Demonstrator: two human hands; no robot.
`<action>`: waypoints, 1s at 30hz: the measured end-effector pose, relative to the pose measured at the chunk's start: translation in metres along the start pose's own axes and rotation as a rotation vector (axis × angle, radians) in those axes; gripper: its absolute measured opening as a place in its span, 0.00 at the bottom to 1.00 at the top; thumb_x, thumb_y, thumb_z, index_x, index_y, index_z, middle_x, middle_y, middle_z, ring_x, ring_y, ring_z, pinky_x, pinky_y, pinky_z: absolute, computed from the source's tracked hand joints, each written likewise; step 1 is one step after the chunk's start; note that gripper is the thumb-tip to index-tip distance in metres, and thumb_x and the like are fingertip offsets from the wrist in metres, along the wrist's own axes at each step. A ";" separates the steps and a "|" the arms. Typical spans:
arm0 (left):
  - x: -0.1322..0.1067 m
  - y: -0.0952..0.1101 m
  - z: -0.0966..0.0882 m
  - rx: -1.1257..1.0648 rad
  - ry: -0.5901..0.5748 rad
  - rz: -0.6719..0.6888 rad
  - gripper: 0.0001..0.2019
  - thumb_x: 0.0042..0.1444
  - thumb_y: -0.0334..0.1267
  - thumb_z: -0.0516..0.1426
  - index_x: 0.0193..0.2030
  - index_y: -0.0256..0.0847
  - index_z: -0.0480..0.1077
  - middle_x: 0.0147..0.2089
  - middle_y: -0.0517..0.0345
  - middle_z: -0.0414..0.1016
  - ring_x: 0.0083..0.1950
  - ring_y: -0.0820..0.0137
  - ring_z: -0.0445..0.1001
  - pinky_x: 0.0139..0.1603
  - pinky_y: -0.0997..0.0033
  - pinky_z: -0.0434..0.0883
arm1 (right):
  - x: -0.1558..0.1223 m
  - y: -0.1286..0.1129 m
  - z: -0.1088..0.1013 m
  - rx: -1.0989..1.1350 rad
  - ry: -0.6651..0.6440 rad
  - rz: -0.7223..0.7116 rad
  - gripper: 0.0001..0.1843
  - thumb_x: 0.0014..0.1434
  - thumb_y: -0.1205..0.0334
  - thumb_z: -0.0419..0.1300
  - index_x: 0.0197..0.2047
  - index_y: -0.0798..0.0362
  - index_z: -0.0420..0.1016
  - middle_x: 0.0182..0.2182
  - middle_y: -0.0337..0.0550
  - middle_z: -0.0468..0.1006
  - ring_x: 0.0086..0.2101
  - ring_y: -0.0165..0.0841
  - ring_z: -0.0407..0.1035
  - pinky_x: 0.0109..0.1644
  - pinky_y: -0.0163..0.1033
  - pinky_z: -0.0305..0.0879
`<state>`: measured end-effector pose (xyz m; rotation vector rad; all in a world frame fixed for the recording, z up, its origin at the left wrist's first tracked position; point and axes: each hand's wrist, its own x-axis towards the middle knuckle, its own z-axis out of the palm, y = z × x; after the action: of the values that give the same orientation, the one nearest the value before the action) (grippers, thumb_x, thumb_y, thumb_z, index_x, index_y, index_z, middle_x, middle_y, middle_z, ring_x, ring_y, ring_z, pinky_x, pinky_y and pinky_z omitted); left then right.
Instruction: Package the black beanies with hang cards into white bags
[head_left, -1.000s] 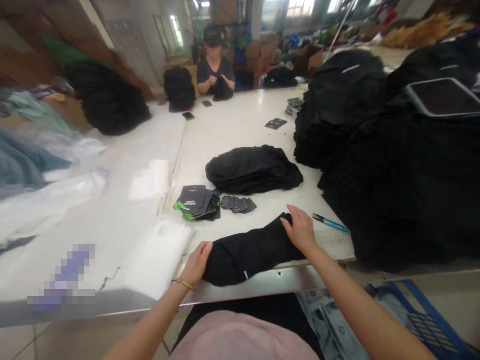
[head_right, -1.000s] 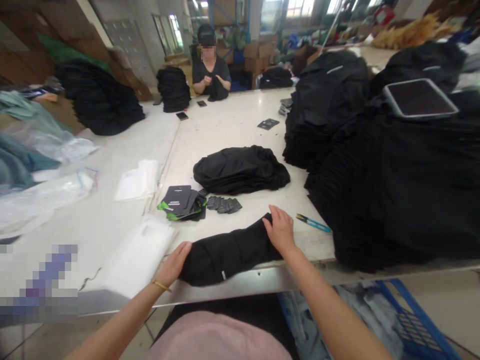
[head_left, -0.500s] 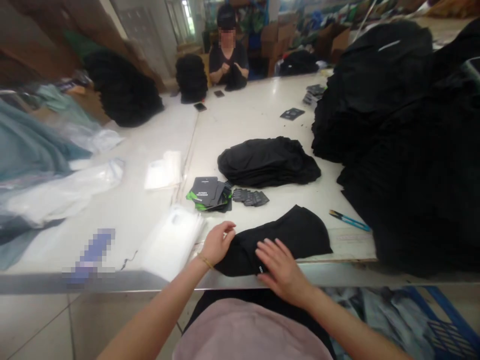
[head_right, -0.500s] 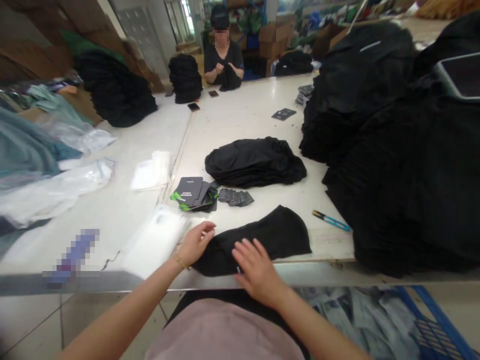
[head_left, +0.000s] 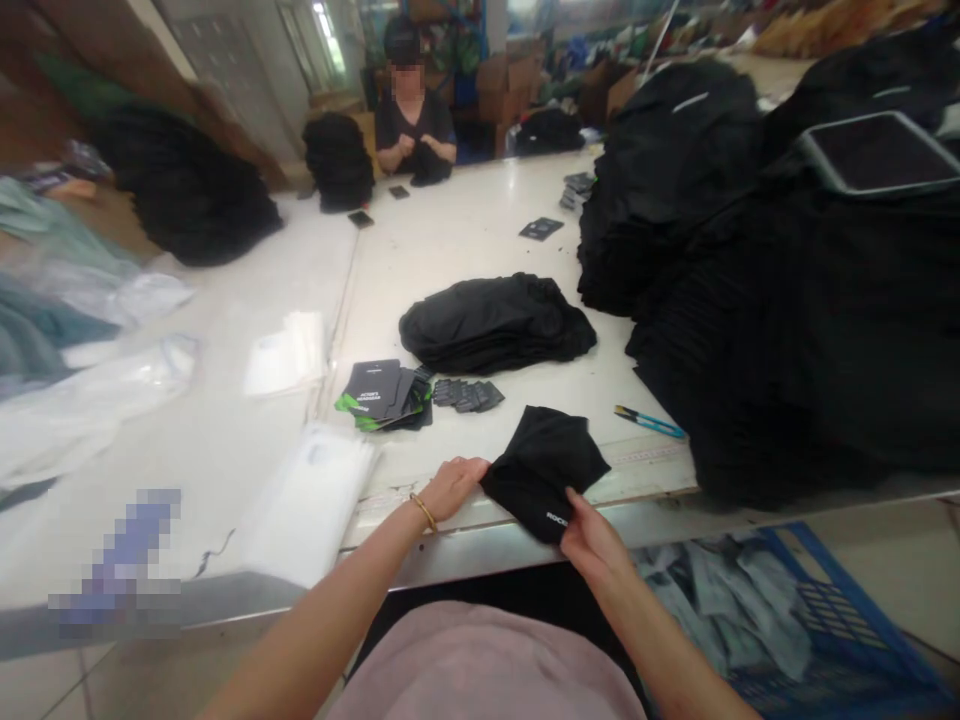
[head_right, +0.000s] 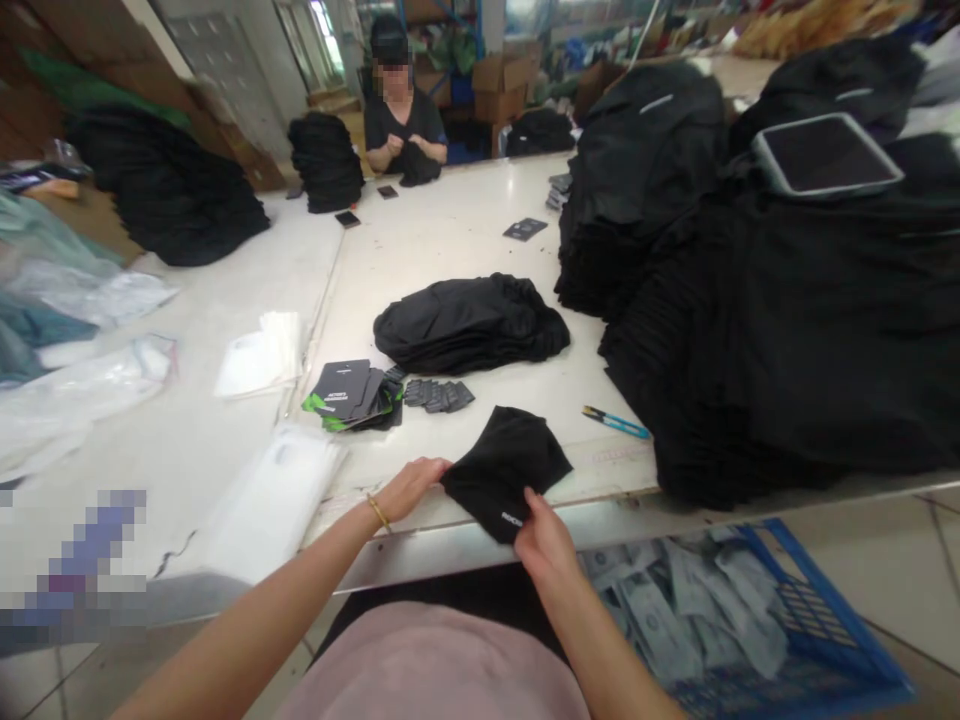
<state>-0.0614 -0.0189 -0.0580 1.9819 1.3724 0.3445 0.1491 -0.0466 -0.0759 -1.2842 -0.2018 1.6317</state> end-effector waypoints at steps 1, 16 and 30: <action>-0.001 0.002 0.005 0.033 0.029 -0.036 0.22 0.61 0.50 0.38 0.39 0.42 0.70 0.34 0.58 0.73 0.37 0.67 0.69 0.42 0.68 0.64 | 0.004 -0.003 -0.002 0.001 0.005 0.023 0.08 0.44 0.64 0.60 0.32 0.52 0.70 0.30 0.41 0.78 0.36 0.35 0.72 0.41 0.42 0.69; 0.050 0.017 -0.010 0.000 -0.126 0.118 0.19 0.56 0.41 0.46 0.53 0.42 0.63 0.49 0.56 0.72 0.50 0.64 0.67 0.54 0.62 0.61 | -0.012 -0.007 -0.039 -1.032 -0.329 -0.699 0.19 0.49 0.60 0.60 0.46 0.53 0.71 0.48 0.49 0.73 0.52 0.43 0.63 0.57 0.53 0.56; 0.055 0.042 0.029 0.078 0.271 -0.358 0.23 0.53 0.57 0.47 0.39 0.39 0.68 0.33 0.47 0.75 0.40 0.55 0.74 0.44 0.54 0.67 | 0.005 -0.007 -0.011 -0.266 0.014 -0.006 0.24 0.42 0.48 0.64 0.38 0.57 0.70 0.16 0.37 0.69 0.15 0.30 0.65 0.10 0.32 0.59</action>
<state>0.0072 0.0111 -0.0601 1.7485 1.9025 0.4063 0.1619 -0.0439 -0.0794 -1.4924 -0.4243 1.6297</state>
